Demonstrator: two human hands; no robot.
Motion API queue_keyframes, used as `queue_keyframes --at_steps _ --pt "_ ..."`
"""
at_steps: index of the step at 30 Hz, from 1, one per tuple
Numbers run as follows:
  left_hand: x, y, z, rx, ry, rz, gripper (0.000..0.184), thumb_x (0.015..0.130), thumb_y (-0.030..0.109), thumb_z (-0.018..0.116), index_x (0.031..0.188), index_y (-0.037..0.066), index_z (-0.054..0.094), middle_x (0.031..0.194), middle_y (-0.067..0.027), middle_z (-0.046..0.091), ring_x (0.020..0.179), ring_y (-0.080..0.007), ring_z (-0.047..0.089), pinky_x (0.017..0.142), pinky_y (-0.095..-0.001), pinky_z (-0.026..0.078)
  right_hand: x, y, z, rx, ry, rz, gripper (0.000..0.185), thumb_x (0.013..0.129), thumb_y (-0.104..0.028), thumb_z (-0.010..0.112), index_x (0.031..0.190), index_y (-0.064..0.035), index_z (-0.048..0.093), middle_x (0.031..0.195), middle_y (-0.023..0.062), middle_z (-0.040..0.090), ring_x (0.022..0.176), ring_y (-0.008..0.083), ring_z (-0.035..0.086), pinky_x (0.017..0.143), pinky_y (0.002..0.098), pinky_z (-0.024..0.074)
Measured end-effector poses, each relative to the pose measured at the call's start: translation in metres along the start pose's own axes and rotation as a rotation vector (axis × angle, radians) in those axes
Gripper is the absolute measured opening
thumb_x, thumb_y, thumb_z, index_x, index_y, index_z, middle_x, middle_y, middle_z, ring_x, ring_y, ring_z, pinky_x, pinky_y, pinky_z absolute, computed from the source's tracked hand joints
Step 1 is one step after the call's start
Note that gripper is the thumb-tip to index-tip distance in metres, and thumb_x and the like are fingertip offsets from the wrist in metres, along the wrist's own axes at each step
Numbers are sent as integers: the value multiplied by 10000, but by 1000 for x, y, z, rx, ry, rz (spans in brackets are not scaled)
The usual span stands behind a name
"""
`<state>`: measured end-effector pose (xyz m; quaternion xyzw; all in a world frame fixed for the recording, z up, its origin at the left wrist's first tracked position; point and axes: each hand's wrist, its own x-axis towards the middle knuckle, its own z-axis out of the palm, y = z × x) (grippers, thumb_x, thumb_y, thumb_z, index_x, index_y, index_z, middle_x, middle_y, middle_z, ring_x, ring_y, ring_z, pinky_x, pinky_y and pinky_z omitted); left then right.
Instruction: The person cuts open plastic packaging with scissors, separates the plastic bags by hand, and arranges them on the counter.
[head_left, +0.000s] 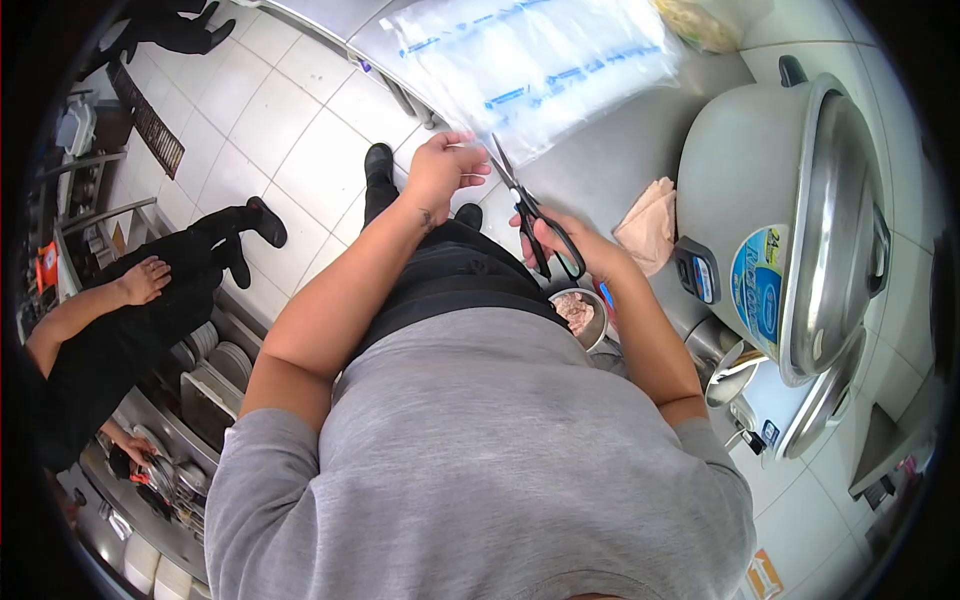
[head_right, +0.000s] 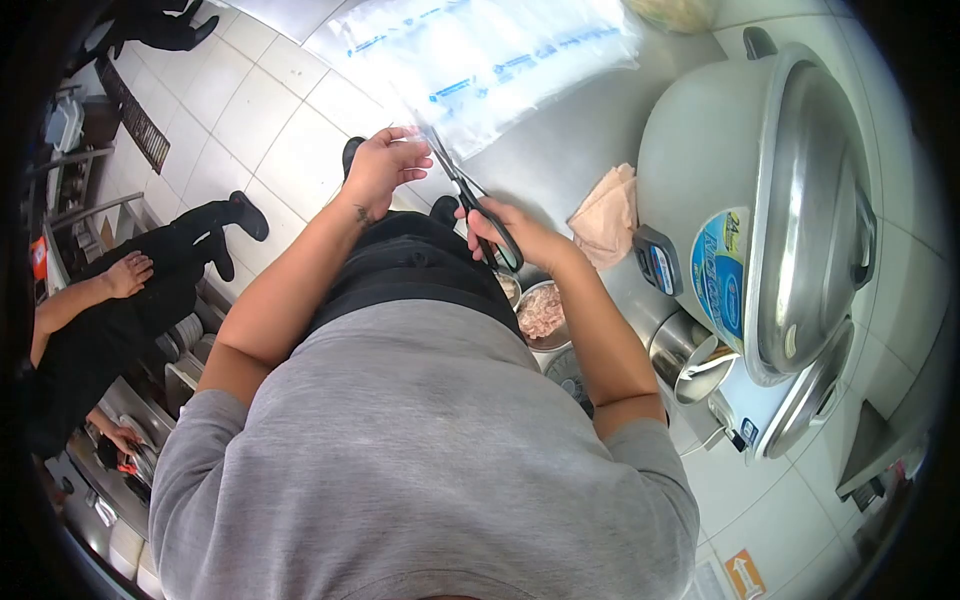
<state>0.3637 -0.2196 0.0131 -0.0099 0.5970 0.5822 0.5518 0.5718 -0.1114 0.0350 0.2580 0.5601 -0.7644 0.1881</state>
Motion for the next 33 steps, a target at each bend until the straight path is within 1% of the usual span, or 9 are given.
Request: queue_keyframes --at_steps 4,10,15,19,21,24,27,28,33 --pt "2 -2 0 -53 47 55 481 803 1 674 1187 -89 399 887 -160 639 733 -196 642 653 -291 530 15 -10 -4 -2 -1 -19 498 951 -474 511 1184 -35 535 763 21 578 690 126 592 635 255 463" --pt "5 0 0 -21 35 36 483 794 -39 668 1170 -91 370 859 -163 631 690 -202 635 604 -281 522 18 -17 -6 -10 8 -9 528 941 -509 503 1172 -38 560 758 12 581 660 101 561 619 220 421" --pt "7 1 -2 -29 23 33 508 783 -52 675 1179 -83 358 848 -161 624 671 -198 633 595 -288 519 18 -18 -7 61 32 12 491 924 -480 557 1143 -41 577 697 1 550 589 91 525 555 220 407" --pt "3 3 -1 -45 53 47 563 768 -66 683 1215 -83 340 858 -166 621 670 -198 633 592 -284 520 19 -20 -9 -8 56 43 493 900 -480 596 1123 -41 584 644 -16 520 542 84 502 508 215 387" --pt "1 5 -1 5 61 59 608 792 -31 679 1267 -94 305 892 -163 635 710 -192 634 638 -274 517 20 -23 -9 -26 74 48 497 889 -484 611 1118 -43 586 620 -24 506 528 80 494 496 210 379" --pt "0 9 -3 23 55 62 666 802 -18 683 1314 -94 265 901 -156 636 723 -184 633 659 -268 516 23 -22 -9 9 26 -2 455 911 -470 587 1099 -56 580 661 -23 532 556 72 521 516 205 407" --pt "-1 8 -2 -12 35 64 704 773 -50 694 1323 -98 257 868 -158 622 686 -190 633 611 -273 523 35 -8 -10 75 -12 -118 612 890 -613 508 1138 -55 551 708 -5 544 616 91 545 577 220 408" --pt "-2 8 -2 -27 28 66 716 759 -65 698 1323 -102 259 853 -160 617 669 -194 633 588 -276 526 36 -10 -12 17 -38 -112 714 864 -699 443 1152 -53 530 743 9 552 662 106 561 617 228 399" --pt "-7 9 0 18 -8 44 756 748 -50 722 1340 -101 255 844 -152 619 654 -189 633 585 -275 532 47 -11 -16 46 -64 -142 675 882 -660 462 1144 -43 540 719 7 551 634 104 555 591 222 401"
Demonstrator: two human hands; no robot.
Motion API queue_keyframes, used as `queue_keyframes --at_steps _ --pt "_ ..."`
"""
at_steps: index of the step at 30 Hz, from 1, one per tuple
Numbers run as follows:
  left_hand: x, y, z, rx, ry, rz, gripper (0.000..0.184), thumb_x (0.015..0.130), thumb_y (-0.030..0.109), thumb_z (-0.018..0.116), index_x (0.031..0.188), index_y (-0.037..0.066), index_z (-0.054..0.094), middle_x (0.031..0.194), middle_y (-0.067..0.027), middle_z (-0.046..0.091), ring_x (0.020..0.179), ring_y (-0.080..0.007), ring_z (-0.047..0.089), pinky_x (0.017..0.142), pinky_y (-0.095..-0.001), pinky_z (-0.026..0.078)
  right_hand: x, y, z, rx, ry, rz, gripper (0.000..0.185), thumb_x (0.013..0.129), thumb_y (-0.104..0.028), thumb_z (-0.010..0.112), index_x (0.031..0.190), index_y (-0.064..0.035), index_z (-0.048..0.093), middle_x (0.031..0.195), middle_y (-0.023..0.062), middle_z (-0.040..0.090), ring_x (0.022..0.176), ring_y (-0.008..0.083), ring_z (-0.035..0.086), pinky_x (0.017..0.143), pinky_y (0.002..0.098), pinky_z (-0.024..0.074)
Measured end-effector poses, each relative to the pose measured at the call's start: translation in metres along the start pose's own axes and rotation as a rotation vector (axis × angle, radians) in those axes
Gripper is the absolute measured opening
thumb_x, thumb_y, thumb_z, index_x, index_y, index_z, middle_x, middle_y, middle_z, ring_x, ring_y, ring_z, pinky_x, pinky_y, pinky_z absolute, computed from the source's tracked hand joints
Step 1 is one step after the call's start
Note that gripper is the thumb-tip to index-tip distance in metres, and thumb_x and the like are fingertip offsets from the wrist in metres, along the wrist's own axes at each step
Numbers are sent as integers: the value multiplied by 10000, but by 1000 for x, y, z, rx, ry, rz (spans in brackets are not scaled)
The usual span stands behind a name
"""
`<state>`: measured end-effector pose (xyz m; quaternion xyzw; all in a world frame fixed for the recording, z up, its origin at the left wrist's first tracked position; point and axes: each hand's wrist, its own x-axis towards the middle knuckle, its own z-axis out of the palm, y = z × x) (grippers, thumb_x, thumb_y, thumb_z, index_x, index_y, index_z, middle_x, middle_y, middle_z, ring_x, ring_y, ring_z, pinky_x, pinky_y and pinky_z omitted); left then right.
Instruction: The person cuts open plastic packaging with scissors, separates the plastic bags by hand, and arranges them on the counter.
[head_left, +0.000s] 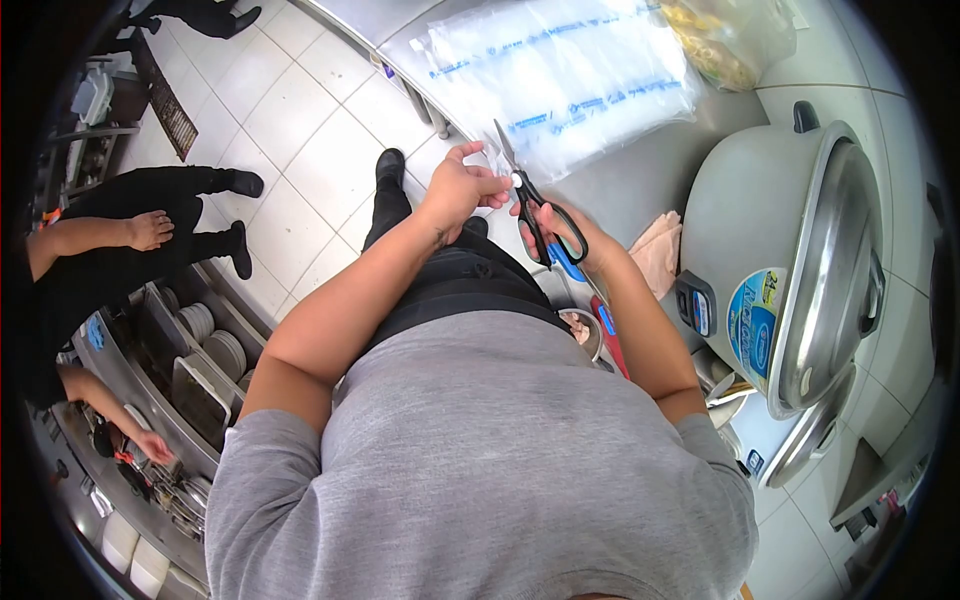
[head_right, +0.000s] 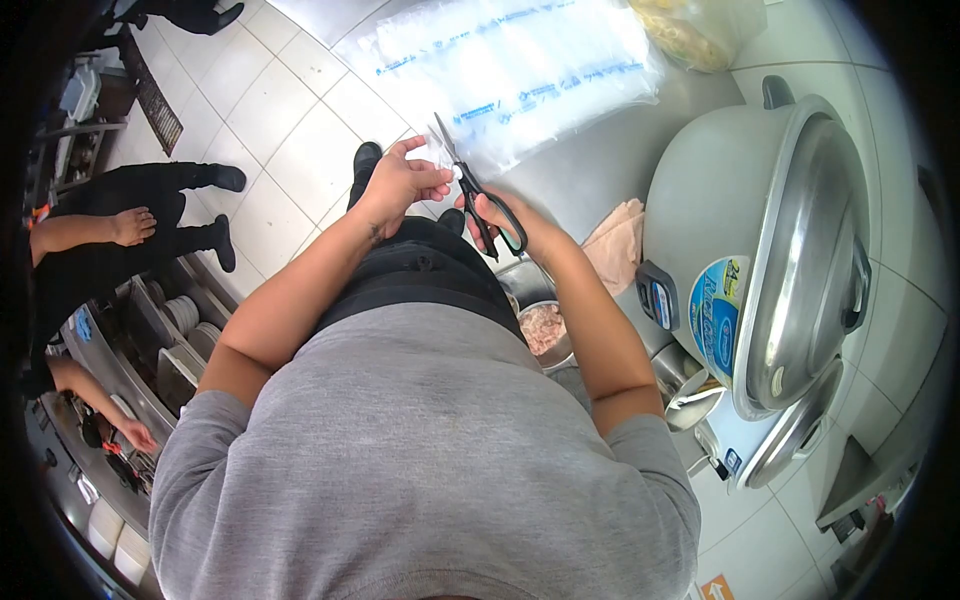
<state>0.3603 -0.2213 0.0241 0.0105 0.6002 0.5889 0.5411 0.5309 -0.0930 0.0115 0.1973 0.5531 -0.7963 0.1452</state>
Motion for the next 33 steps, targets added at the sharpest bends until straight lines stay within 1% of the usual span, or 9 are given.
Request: queue_keyframes --at_steps 4,7,10,11,14,22,26,29,33 --pt "-10 15 2 110 -28 -61 723 788 113 744 1328 -90 308 826 -136 617 644 -193 629 585 -281 533 3 -10 5 5 37 -5 602 905 -594 497 1134 -40 554 703 6 551 609 100 547 569 219 406" --pt "-3 27 -2 321 138 -70 590 856 337 687 1234 -44 442 889 -118 614 708 -178 609 619 -284 503 4 -13 8 50 60 21 546 910 -546 534 1120 -42 563 699 4 549 601 97 543 563 222 409" --pt "13 21 -12 349 157 69 446 898 383 614 1085 -15 539 868 -95 613 685 -162 593 598 -278 483 6 -16 6 0 46 35 593 907 -575 513 1163 -41 535 734 3 543 615 87 524 548 207 395" --pt "19 17 -13 298 145 76 311 914 306 600 950 -1 571 822 -78 610 678 -141 589 579 -266 466 7 -17 7 -7 45 40 588 908 -569 516 1166 -42 536 735 2 544 614 86 523 549 208 396" --pt "25 15 -16 280 116 124 241 925 243 578 896 4 579 763 -60 601 663 -134 588 578 -265 467 7 -21 7 -18 46 55 567 913 -547 527 1169 -41 539 733 0 545 608 83 521 550 209 402" --pt "31 9 -22 201 86 87 184 919 202 579 870 25 581 729 -37 591 653 -129 589 587 -267 464 10 -26 -1 -64 38 136 510 918 -483 564 1157 -32 549 703 0 540 579 83 512 533 206 412" --pt "26 12 -21 139 44 60 168 919 195 576 855 40 574 723 -31 585 666 -127 584 613 -276 457 15 -27 4 -20 35 78 509 908 -494 574 1125 -35 554 685 -5 540 567 83 516 523 213 417" --pt "25 9 -20 143 33 72 168 897 173 588 858 9 583 686 -49 583 611 -140 581 558 -273 461 21 -28 4 32 58 64 453 915 -456 588 1097 -41 568 654 -11 538 536 80 519 494 218 422" --pt "25 10 -23 171 29 71 238 895 249 603 873 13 582 715 -50 587 634 -138 580 574 -274 460 27 -31 2 0 94 109 402 922 -435 588 1038 -51 566 650 -13 540 530 75 515 491 216 422"
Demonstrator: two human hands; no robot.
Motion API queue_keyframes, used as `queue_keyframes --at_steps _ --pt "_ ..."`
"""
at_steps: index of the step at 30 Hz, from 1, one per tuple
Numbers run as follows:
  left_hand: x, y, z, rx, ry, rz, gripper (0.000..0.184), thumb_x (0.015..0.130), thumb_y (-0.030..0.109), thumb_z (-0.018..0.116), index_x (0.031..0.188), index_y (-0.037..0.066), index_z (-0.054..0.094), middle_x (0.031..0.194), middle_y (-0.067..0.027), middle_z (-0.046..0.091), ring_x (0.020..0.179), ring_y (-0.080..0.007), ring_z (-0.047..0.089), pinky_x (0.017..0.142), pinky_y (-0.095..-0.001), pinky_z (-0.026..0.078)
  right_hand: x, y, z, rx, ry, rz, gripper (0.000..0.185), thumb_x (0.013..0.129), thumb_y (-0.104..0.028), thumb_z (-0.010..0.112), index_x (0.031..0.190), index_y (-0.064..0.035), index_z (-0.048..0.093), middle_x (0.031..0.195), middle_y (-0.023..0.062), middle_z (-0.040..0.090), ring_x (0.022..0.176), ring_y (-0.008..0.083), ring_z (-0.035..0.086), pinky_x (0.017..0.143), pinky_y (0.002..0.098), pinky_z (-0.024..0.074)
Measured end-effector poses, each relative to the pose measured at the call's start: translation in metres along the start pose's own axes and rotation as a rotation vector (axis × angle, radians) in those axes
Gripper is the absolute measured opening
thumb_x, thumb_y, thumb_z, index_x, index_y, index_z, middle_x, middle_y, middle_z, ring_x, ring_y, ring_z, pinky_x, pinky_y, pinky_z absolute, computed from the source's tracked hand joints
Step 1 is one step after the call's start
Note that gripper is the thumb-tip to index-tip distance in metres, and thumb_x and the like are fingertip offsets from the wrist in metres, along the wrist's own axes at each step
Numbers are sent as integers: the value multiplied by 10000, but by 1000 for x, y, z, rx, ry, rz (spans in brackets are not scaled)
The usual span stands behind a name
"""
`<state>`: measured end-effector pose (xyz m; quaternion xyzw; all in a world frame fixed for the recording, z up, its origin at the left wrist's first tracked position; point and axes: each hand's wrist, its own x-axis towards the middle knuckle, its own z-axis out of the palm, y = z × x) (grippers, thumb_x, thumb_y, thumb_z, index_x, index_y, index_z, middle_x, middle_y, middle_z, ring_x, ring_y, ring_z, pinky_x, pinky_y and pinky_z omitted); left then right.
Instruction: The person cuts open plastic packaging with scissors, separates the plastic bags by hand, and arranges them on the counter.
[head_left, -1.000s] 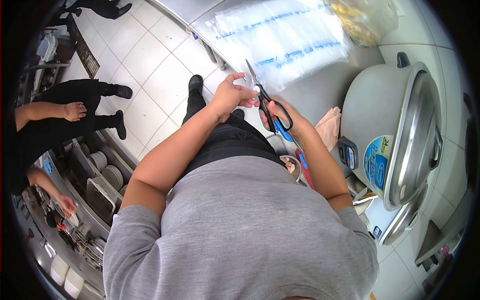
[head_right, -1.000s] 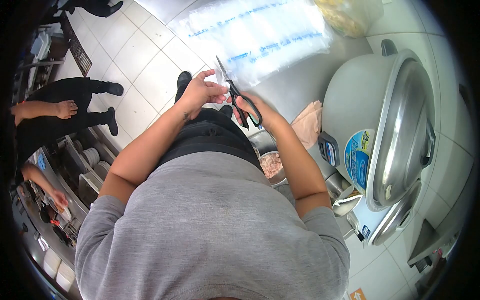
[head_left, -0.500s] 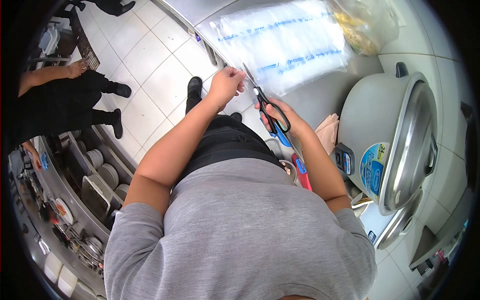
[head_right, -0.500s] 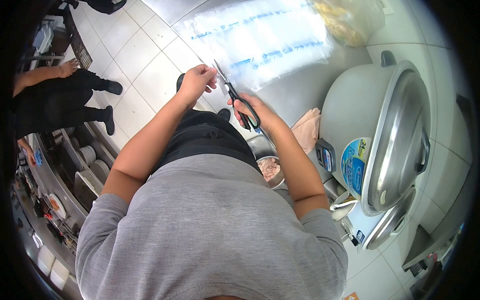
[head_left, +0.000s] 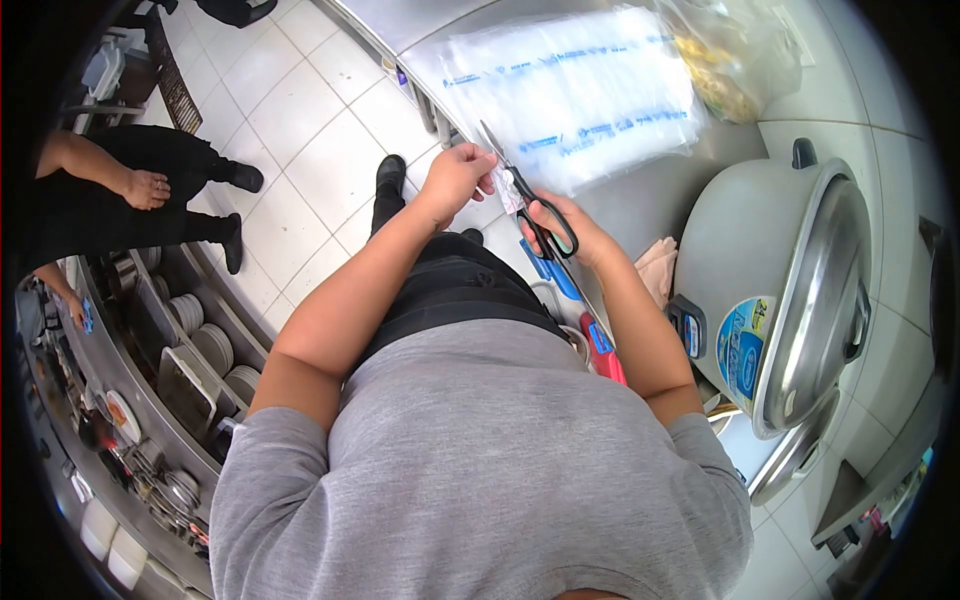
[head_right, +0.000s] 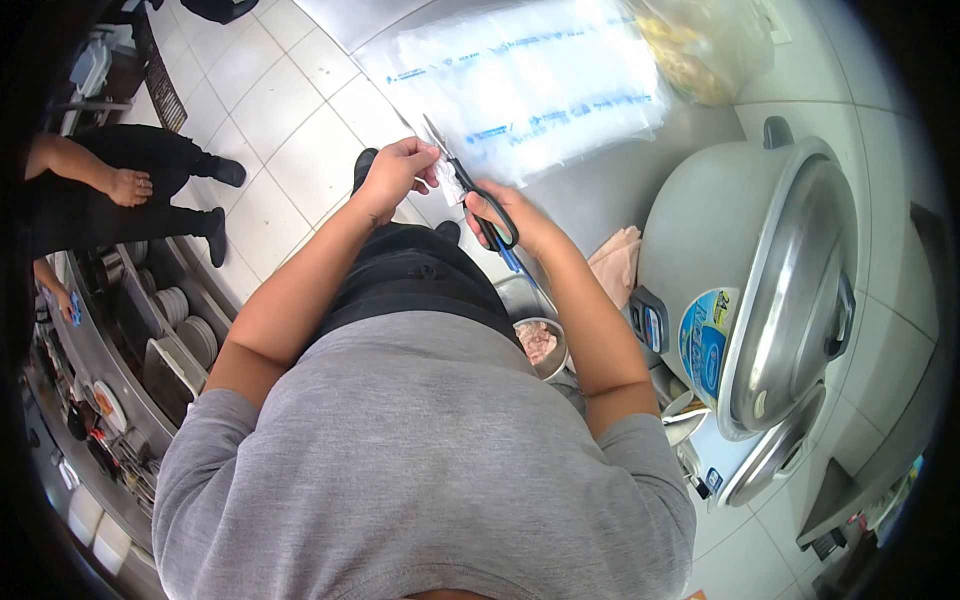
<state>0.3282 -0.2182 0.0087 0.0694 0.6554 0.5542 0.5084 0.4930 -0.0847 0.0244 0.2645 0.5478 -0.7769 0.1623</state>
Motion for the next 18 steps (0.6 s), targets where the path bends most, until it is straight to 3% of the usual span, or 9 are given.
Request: queue_keyframes --at_steps 2,4,6,10,13,18 --pt "-3 11 -3 91 8 -42 265 906 292 600 893 29 574 735 -41 581 684 -132 582 613 -279 456 3 -2 -1 -34 -5 3 370 926 -418 589 1002 -57 564 644 -16 539 523 72 511 488 213 420" --pt "-4 20 -1 98 181 19 292 896 313 608 893 23 576 740 -46 580 684 -133 582 613 -280 461 6 -4 -4 -71 -21 -3 338 929 -398 590 968 -63 561 638 -19 536 515 69 507 484 210 417" --pt "1 23 -2 77 303 69 289 893 300 612 883 12 581 762 -56 587 682 -132 582 619 -283 467 7 -5 -6 -123 -24 4 419 913 -449 592 1027 -47 554 662 -11 543 531 75 514 502 201 419" --pt "19 9 -14 -10 189 120 237 908 262 598 857 30 587 745 -38 597 672 -119 569 623 -271 456 10 -6 -4 -134 -39 -11 481 909 -489 576 1078 -39 546 688 -3 550 560 83 525 527 206 429" --pt "20 7 -14 -32 140 108 204 915 237 589 846 45 588 723 -24 600 668 -112 560 629 -265 444 9 -12 5 -36 5 -18 387 926 -438 579 1002 -59 562 643 -12 537 519 80 517 494 217 426" --pt "15 9 -14 -24 95 127 187 910 224 590 842 50 589 719 -19 601 675 -110 558 641 -264 440 15 -14 0 -94 -19 -30 417 919 -460 581 1015 -56 550 660 -5 545 536 83 526 501 222 431"
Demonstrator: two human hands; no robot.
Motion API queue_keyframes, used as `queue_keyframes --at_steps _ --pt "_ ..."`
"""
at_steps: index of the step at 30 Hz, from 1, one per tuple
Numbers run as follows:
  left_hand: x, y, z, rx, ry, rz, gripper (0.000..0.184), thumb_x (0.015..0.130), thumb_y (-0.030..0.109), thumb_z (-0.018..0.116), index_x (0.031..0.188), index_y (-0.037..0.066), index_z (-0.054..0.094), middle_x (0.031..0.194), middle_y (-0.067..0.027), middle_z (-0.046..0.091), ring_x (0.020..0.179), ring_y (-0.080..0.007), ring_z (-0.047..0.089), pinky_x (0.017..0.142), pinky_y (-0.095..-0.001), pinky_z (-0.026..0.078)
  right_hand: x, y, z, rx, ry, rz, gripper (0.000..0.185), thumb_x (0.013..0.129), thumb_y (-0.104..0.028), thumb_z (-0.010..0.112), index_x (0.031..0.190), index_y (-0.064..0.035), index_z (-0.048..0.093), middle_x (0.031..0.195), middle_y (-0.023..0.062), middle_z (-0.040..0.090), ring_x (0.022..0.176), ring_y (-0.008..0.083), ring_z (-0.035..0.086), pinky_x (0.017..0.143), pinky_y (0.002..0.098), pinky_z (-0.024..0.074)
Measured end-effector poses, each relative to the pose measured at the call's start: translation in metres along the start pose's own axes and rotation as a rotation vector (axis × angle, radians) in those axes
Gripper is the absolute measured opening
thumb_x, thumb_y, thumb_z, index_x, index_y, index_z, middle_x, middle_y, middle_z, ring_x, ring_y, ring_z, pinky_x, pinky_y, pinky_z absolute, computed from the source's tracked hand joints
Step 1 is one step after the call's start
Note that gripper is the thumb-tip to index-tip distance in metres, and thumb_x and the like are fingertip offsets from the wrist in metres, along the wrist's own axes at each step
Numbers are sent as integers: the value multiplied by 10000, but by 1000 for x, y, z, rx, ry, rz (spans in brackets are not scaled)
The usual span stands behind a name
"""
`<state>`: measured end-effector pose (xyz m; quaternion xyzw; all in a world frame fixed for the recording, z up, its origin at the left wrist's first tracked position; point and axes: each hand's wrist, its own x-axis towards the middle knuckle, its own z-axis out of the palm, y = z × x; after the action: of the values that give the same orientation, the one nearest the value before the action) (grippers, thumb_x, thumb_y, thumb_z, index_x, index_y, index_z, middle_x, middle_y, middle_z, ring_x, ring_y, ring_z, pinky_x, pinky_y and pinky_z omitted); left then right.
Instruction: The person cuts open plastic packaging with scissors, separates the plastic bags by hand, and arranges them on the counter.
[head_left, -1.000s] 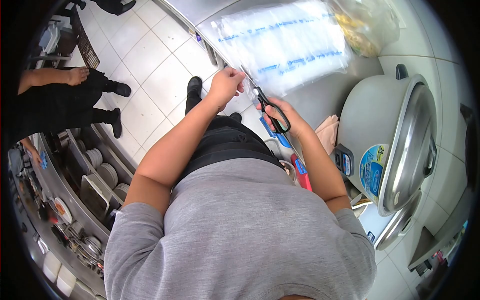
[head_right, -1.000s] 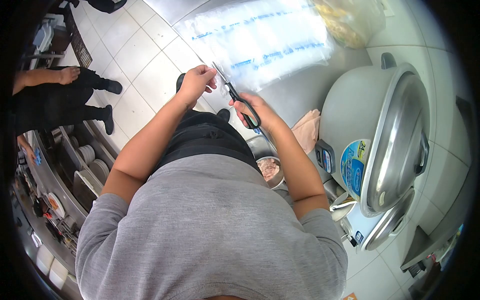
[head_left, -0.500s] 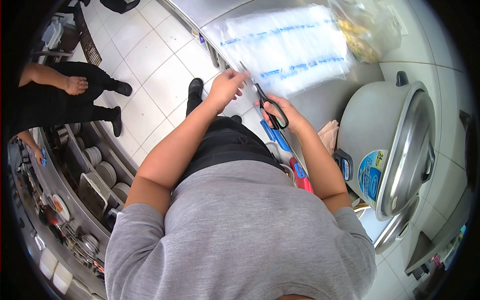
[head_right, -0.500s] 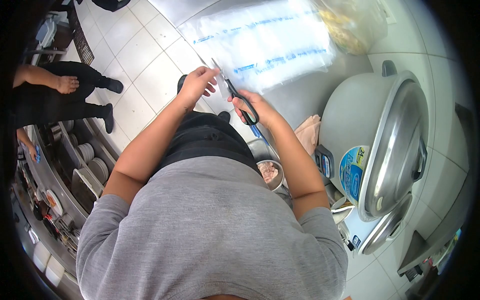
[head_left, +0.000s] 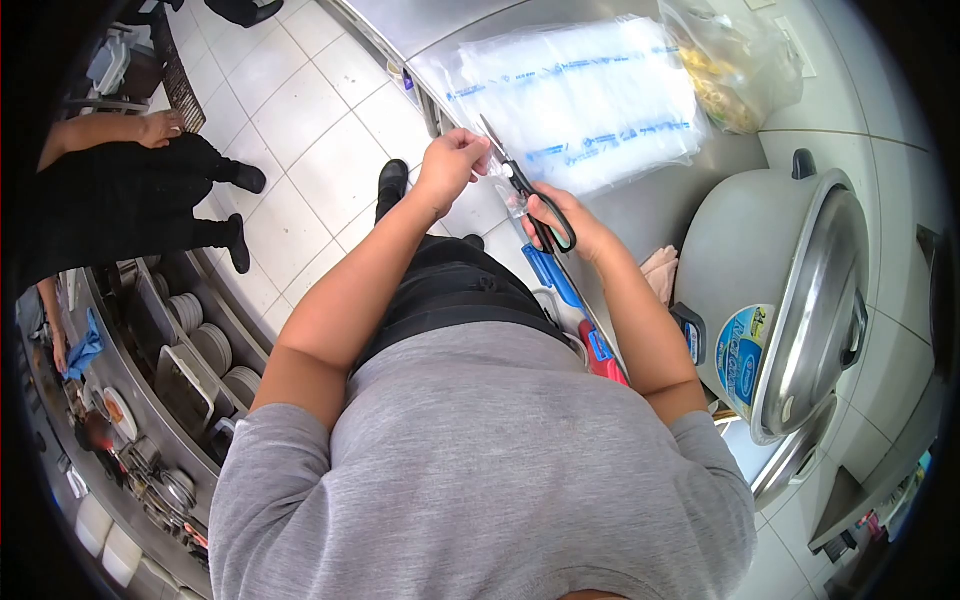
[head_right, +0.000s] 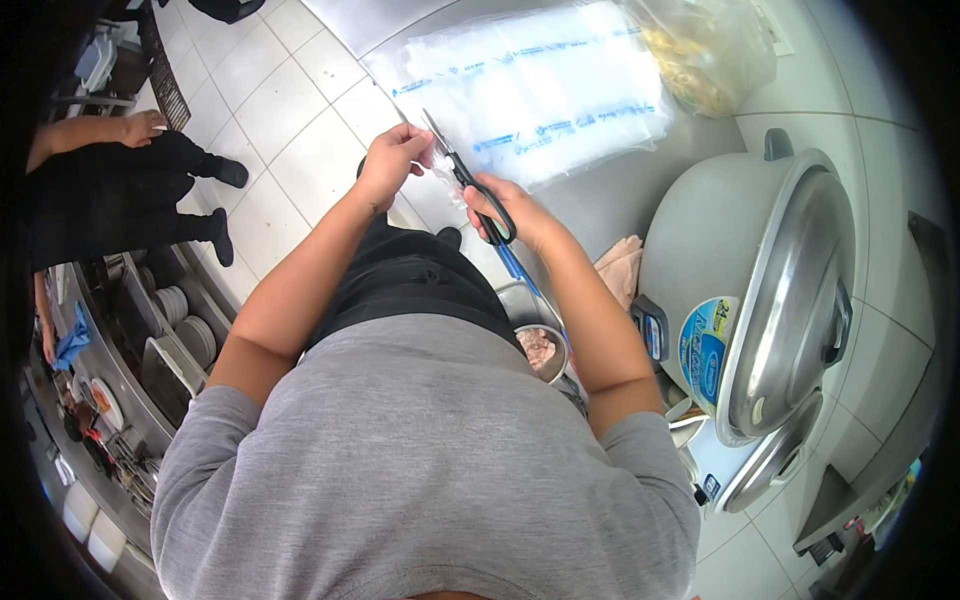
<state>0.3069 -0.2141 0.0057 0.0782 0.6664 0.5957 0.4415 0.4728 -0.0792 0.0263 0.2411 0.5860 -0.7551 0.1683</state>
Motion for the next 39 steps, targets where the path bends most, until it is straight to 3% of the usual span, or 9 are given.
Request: queue_keyframes --at_steps 10,13,18,19,24,28,32,36,39 --pt "4 -4 -10 -15 68 7 174 899 212 599 873 40 600 739 -17 600 669 -107 565 638 -255 446 -30 -37 -13 -450 -156 188 512 856 -478 655 1141 -67 545 784 23 561 673 108 553 619 262 467" --pt "7 -8 -18 -12 48 -23 166 895 209 606 867 45 602 736 -13 599 664 -107 569 635 -255 448 -52 -40 -37 -440 -221 121 447 887 -303 651 1237 -67 507 778 -17 553 716 67 513 624 242 433" --pt "3 -18 -21 -23 12 -89 148 893 211 615 860 67 608 760 -11 608 691 -112 580 652 -264 451 -3 -70 -19 -947 776 -328 602 779 -378 738 1208 -24 506 965 190 640 911 344 623 772 420 486" --pt "2 -19 -20 -31 9 -100 145 894 211 615 862 70 609 766 -11 610 698 -113 582 656 -267 452 23 -67 -25 -986 860 -481 592 767 -336 742 1202 -15 500 1029 250 631 962 411 606 807 465 470" --pt "-3 -22 -22 -70 4 -137 141 884 199 622 866 59 613 767 -20 621 681 -113 590 628 -263 457 87 -49 -60 -1420 904 -465 612 755 -307 751 1237 -43 481 1073 166 591 1050 371 541 937 476 367" --pt "-5 -20 -21 -120 -17 -141 144 881 190 621 861 48 609 770 -29 631 673 -120 598 613 -258 460 92 -61 -80 -1325 1066 -380 627 761 -327 752 1245 -30 486 1046 176 597 1025 359 550 920 462 389" --pt "-3 -15 -21 -163 -37 -165 160 889 205 611 857 49 598 769 -33 635 672 -124 598 613 -256 458 55 -69 -55 -820 866 -439 578 835 -365 693 1230 -2 479 1033 185 618 938 323 601 807 403 462" --pt "-3 -8 -25 -172 -123 -219 156 913 220 584 877 68 589 771 -14 624 661 -99 564 613 -238 435 -19 -35 -16 -208 -63 -59 467 959 -390 531 1211 1 485 825 71 606 805 168 603 733 298 473" --pt "-1 -2 -28 -176 -171 -270 148 922 218 576 877 77 584 757 -1 609 633 -84 532 592 -225 414 -44 -37 11 -231 -140 155 461 981 -411 481 1193 -2 502 743 17 563 725 112 573 691 258 469"
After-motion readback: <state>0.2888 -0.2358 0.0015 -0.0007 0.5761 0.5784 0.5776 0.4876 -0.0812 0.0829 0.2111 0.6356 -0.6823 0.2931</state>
